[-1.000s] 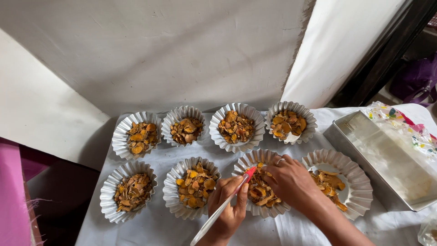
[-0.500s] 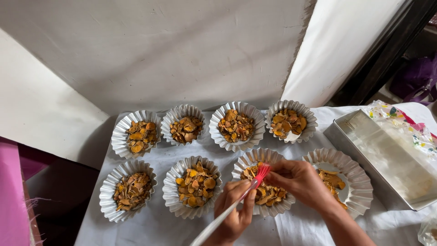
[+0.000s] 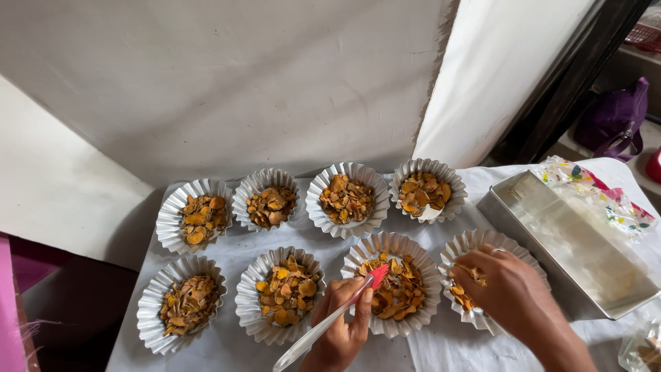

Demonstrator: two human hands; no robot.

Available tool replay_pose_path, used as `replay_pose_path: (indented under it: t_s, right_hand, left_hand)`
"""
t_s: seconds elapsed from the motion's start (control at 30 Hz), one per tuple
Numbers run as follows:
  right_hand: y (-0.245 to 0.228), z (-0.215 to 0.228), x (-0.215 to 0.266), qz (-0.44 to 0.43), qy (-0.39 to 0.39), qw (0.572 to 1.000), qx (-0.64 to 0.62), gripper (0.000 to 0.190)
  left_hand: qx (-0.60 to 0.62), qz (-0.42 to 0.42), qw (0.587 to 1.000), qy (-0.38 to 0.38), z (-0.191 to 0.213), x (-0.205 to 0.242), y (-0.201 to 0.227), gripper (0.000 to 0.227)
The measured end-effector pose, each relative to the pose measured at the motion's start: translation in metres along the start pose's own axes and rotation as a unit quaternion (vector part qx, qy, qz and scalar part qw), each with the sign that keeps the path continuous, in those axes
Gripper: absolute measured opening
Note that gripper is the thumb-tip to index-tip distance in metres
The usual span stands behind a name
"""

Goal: Applying a liquid glaze to ingredients in small paper cups using a silicone brush.

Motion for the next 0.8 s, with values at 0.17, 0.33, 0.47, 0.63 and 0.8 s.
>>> replay_pose_path:
  t_s: [0.17,0.33,0.47,0.63,0.8]
  right_hand:
    - [-0.024,-0.044,-0.019,0.115,-0.022,0.993,0.009,0.031]
    - [-0.034,-0.071,-0.026,0.170,-0.025,0.981,0.085,0.023]
    - [-0.049,-0.048,-0.010,0.229,0.067,0.968,-0.079,0.012]
    - [-0.041,-0.050,0.008,0.107,0.110,0.933,-0.327,0.014]
    - [-0.064,-0.043,0.019,-0.073,0.118,0.897,-0.420,0.014]
  left_hand:
    - [0.004,0.004,1.000,-0.008,-0.003,0.004,-0.001,0.017]
    - [-0.019,0.020,0.999,0.016,-0.002,0.003,-0.003,0.019]
    - [-0.023,0.073,0.995,0.070,-0.010,0.006,0.005,0.017]
    - [0.018,0.113,0.990,0.084,-0.024,0.036,0.003,0.024]
    - [0.165,0.229,0.955,0.095,-0.072,0.067,0.001,0.032]
Point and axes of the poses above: each hand's wrist, its own x-axis away from the middle knuckle, its own z-axis out of the back of the hand, y = z × x, the point moved 2 cm from there along -x, towards the middle knuckle, and after that the axes turned 15 degrees about -x, right-handed, at the moved point
